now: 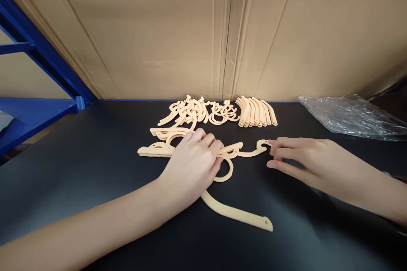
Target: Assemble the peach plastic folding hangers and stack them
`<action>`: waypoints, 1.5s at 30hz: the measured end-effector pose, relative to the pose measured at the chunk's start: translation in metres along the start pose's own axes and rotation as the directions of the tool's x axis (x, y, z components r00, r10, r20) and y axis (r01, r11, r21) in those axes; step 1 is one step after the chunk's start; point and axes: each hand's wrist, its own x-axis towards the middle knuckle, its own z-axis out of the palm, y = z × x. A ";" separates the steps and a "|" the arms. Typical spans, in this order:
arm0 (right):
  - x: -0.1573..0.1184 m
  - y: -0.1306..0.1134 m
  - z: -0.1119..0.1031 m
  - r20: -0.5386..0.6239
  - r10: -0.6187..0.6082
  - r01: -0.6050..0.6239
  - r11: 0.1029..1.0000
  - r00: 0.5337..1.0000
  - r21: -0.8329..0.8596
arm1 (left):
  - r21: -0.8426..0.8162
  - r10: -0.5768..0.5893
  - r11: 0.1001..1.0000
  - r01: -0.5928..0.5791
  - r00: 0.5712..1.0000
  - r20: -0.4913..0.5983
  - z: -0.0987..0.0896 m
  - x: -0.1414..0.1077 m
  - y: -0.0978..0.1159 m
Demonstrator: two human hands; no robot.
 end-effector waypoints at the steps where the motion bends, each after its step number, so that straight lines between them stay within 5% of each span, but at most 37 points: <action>1: 0.000 0.000 0.000 0.020 0.024 -0.024 1.000 0.999 -0.011 | -0.003 -0.005 1.000 0.005 1.000 0.003 0.000 0.001 0.000; 9: 0.002 0.008 0.004 0.039 -0.009 0.011 0.998 0.999 -0.062 | -0.010 0.157 0.988 -0.157 0.988 0.010 -0.004 -0.016 0.007; 19: 0.000 0.015 -0.005 0.175 0.040 -0.053 0.996 0.984 0.070 | -0.086 0.150 0.983 -0.161 0.981 -0.124 0.013 -0.022 -0.006; 23: -0.001 0.014 -0.006 0.044 0.122 -0.120 0.991 0.992 -0.056 | -0.190 0.162 0.963 -0.189 0.975 -0.150 -0.002 -0.023 0.008; 26: -0.001 0.015 -0.003 -0.088 0.099 -0.118 0.964 0.991 -0.239 | -0.404 0.274 0.865 -0.297 0.955 -0.114 -0.011 -0.027 0.022; 29: -0.001 0.014 0.004 -0.066 0.026 -0.042 0.968 0.997 -0.248 | -0.493 0.358 0.803 -0.336 0.932 -0.053 -0.007 -0.029 0.025; 34: 0.001 0.001 0.006 0.031 0.045 -0.045 0.999 0.998 -0.003 | -0.639 0.334 0.729 -0.246 0.942 0.018 0.005 -0.027 0.017; 38: 0.000 -0.012 0.000 0.093 0.064 -0.085 0.969 0.994 0.232 | -0.767 0.201 0.635 -0.093 0.979 0.047 0.002 -0.026 0.015; 45: -0.008 -0.032 -0.007 0.247 -0.013 -0.078 0.933 0.969 0.352 | -0.752 0.137 0.659 -0.001 0.983 0.119 0.003 -0.027 0.019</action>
